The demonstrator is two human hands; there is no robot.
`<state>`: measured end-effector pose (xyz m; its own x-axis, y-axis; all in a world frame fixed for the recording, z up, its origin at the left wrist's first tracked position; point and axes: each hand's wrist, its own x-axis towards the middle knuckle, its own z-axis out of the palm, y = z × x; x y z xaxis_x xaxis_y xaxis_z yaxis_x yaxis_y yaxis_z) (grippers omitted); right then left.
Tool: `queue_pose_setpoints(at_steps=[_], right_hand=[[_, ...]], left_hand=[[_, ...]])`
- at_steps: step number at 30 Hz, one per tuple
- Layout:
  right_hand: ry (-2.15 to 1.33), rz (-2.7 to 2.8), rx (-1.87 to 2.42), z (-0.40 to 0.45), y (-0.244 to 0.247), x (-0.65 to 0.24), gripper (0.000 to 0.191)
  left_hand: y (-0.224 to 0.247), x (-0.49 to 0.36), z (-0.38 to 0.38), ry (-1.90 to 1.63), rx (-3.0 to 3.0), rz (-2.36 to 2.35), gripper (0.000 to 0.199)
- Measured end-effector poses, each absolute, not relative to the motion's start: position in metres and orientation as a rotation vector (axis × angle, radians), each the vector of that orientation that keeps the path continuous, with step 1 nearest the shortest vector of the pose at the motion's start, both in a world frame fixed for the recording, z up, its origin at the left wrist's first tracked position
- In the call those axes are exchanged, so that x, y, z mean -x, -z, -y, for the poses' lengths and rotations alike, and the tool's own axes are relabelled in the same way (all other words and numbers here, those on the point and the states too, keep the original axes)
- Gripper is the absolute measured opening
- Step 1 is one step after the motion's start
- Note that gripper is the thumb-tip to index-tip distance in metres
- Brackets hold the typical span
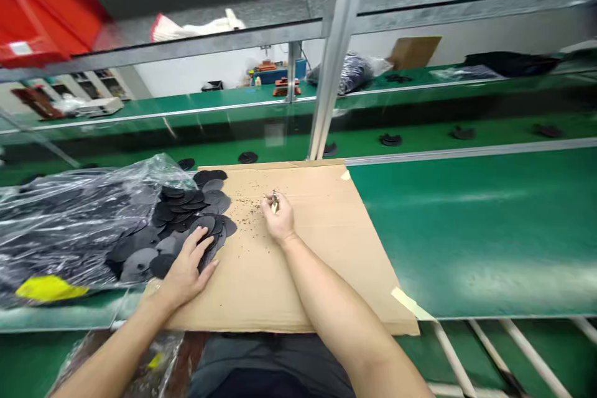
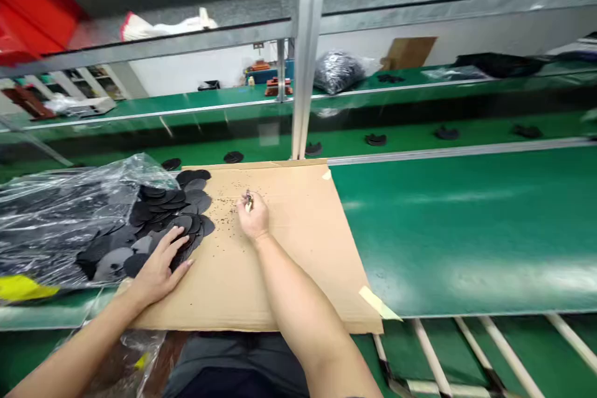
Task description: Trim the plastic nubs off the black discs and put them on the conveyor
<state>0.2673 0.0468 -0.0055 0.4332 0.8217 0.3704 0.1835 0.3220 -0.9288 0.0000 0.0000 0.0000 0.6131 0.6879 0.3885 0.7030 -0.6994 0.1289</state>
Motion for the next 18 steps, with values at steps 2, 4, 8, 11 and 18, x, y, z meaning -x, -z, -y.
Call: queue_pose_setpoints(at_steps=[2, 4, 8, 11, 18], right_hand=[[-0.561, 1.086, 1.219, -0.043, 0.002, -0.268, 0.019], [-0.567, 1.093, 1.232, -0.041, 0.0, -0.268, 0.019], [-0.566, 1.098, 1.226, -0.039, -0.002, -0.269, 0.019], [-0.553, 1.102, 1.229, -0.039, -0.001, -0.269, 0.02], [-0.509, 1.15, 1.205, -0.036, 0.0, -0.272, 0.018]], left_hand=[[0.001, -0.002, -0.006, 0.669, 2.824, 1.146, 0.049], [0.001, -0.008, -0.013, 0.69, 2.854, 1.107, 0.046], [-0.007, -0.038, -0.025, 0.732, 2.882, 1.122, 0.04], [-0.018, -0.075, -0.032, 0.872, 2.88, 1.198, 0.037], [-0.021, -0.148, -0.047, 1.452, 2.907, 1.277, 0.031]])
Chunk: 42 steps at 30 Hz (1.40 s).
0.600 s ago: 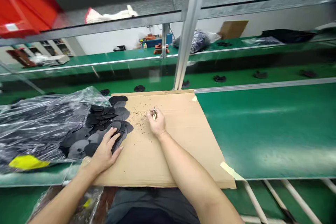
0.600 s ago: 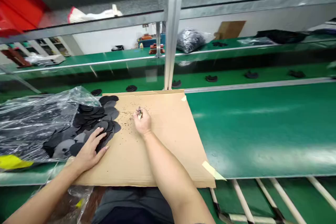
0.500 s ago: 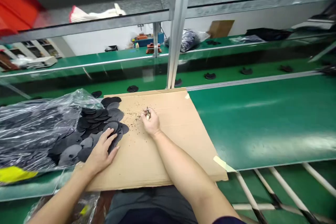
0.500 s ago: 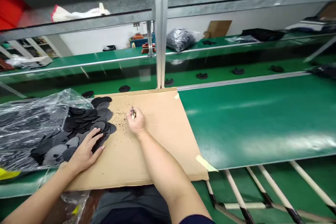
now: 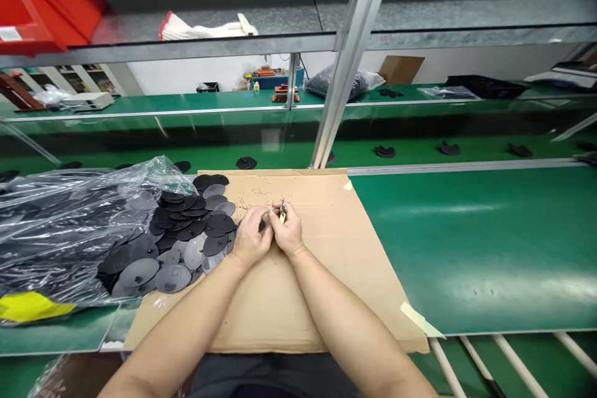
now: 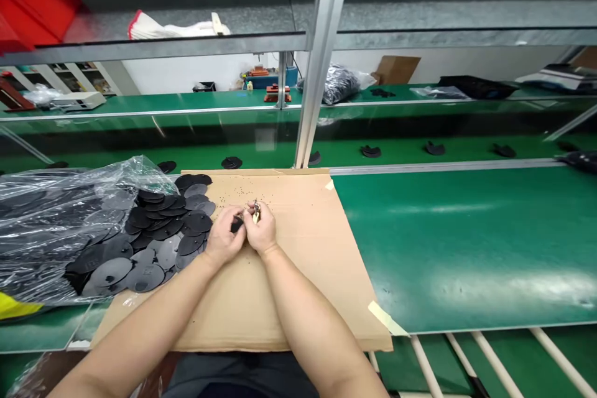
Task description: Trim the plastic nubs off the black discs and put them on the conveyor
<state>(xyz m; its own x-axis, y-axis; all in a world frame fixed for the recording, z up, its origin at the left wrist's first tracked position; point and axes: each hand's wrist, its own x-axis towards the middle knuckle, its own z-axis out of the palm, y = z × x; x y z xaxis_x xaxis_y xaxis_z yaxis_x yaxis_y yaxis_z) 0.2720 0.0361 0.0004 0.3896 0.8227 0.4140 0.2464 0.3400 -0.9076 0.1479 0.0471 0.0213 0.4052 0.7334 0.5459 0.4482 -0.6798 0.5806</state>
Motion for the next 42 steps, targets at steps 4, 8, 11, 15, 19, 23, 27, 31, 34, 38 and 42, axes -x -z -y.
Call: queue_pose_setpoints(at_steps=[4, 8, 11, 15, 19, 23, 27, 31, 34, 38, 42], right_hand=[[-0.522, 1.181, 1.238, -0.036, 0.003, -0.272, 0.021], [-0.492, 1.32, 1.287, -0.039, 0.003, -0.268, 0.023], [-0.451, 1.406, 1.322, -0.04, 0.0, -0.265, 0.022], [-0.437, 1.426, 1.366, -0.042, -0.002, -0.264, 0.022], [-0.437, 1.441, 1.384, -0.041, -0.003, -0.265, 0.023], [-0.461, 1.461, 1.364, -0.038, -0.002, -0.265, 0.023], [-0.441, 1.475, 1.349, -0.034, -0.004, -0.264, 0.023], [-0.409, 1.425, 1.387, -0.032, -0.007, -0.258, 0.024], [-0.383, 1.389, 1.421, -0.032, -0.008, -0.255, 0.026], [-0.427, 1.415, 1.439, -0.032, -0.008, -0.257, 0.026], [-0.454, 1.454, 1.459, -0.031, -0.007, -0.26, 0.028]], left_hand=[[-0.012, -0.148, -0.051, -1.014, -2.17, -0.945, 0.034], [-0.011, -0.141, -0.054, -0.969, -1.994, -0.971, 0.039], [-0.011, -0.14, -0.058, -0.96, -1.968, -1.057, 0.04], [-0.009, -0.142, -0.062, -0.933, -1.965, -1.09, 0.04], [-0.01, -0.142, -0.062, -0.899, -1.935, -1.116, 0.039], [-0.013, -0.141, -0.061, -0.899, -1.915, -1.092, 0.038], [-0.015, -0.14, -0.059, -0.895, -1.919, -1.065, 0.035], [-0.013, -0.141, -0.06, -0.883, -1.919, -1.103, 0.037], [-0.013, -0.142, -0.061, -0.876, -1.936, -1.118, 0.039], [-0.012, -0.141, -0.061, -0.85, -1.951, -1.128, 0.035], [-0.012, -0.141, -0.061, -0.851, -1.948, -1.14, 0.034]])
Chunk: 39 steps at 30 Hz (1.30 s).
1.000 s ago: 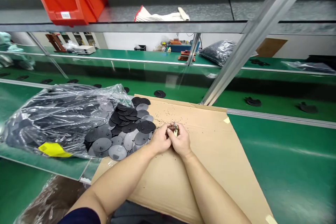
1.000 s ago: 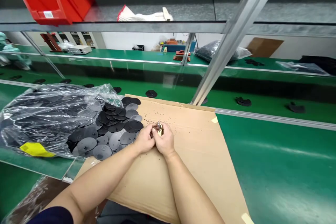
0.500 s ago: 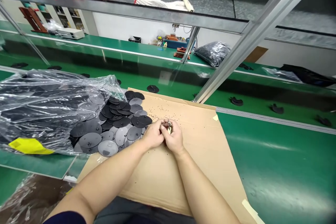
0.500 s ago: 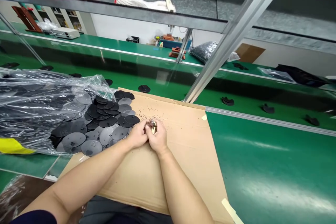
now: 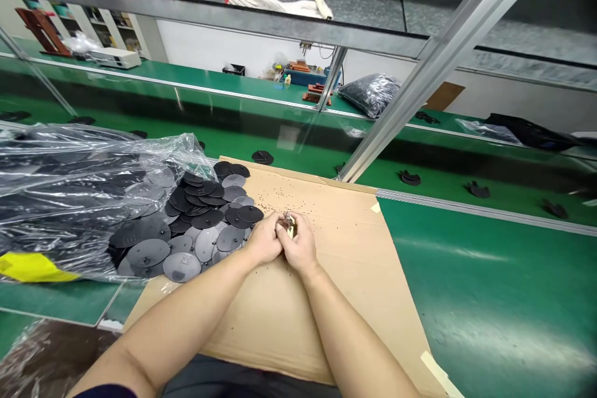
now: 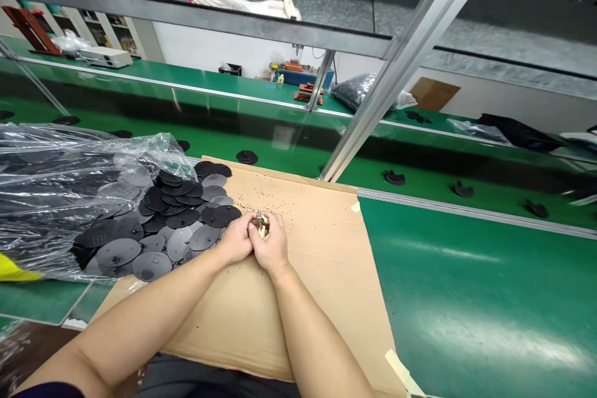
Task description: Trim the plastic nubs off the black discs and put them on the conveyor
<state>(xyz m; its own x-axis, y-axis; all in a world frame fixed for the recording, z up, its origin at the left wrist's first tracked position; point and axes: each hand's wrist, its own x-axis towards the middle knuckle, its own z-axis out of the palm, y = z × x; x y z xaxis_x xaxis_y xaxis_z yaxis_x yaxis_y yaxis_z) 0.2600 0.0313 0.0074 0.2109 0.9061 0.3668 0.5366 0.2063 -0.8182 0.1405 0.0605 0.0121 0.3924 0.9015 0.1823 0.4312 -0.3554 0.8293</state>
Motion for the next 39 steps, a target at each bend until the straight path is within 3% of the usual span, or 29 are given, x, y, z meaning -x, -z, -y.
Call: queue_pose_setpoints(at_steps=[39], right_hand=[[-0.452, 1.48, 1.462, -0.03, -0.0093, -0.2612, 0.027]], left_hand=[[-0.0122, -0.1399, -0.0596, -0.817, -1.964, -1.156, 0.029]])
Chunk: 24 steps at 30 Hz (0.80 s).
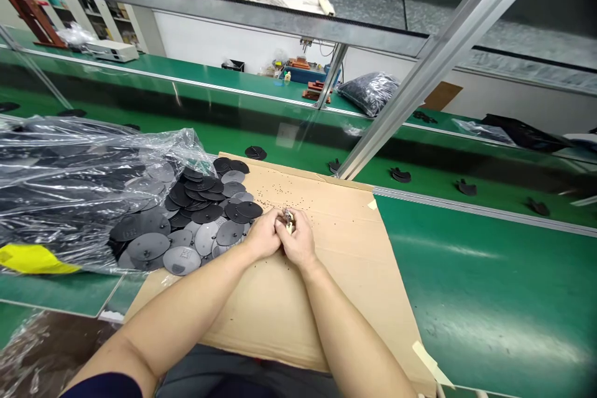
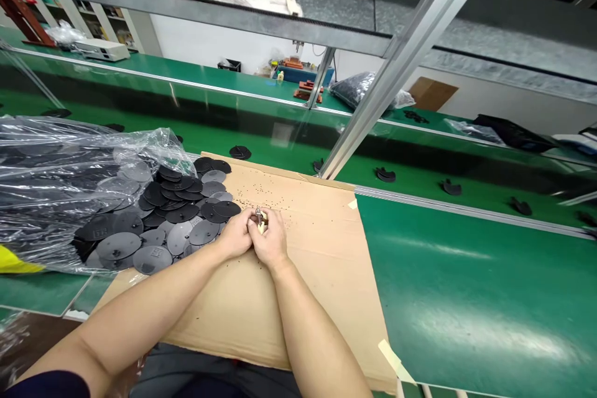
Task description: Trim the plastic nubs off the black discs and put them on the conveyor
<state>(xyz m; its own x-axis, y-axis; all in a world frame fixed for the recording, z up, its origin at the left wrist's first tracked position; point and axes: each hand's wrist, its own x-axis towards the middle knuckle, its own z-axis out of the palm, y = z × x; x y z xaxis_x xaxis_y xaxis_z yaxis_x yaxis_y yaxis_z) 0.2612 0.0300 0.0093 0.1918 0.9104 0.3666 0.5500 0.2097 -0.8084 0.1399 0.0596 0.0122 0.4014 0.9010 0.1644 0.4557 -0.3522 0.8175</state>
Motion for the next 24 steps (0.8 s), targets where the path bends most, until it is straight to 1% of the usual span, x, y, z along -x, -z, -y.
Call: queue_pose_setpoints(at_steps=[24], right_hand=[[-0.461, 1.494, 1.503, -0.0296, -0.0112, -0.2609, 0.029]], left_hand=[[-0.0135, -0.1391, -0.0587, -0.825, -1.967, -1.145, 0.027]])
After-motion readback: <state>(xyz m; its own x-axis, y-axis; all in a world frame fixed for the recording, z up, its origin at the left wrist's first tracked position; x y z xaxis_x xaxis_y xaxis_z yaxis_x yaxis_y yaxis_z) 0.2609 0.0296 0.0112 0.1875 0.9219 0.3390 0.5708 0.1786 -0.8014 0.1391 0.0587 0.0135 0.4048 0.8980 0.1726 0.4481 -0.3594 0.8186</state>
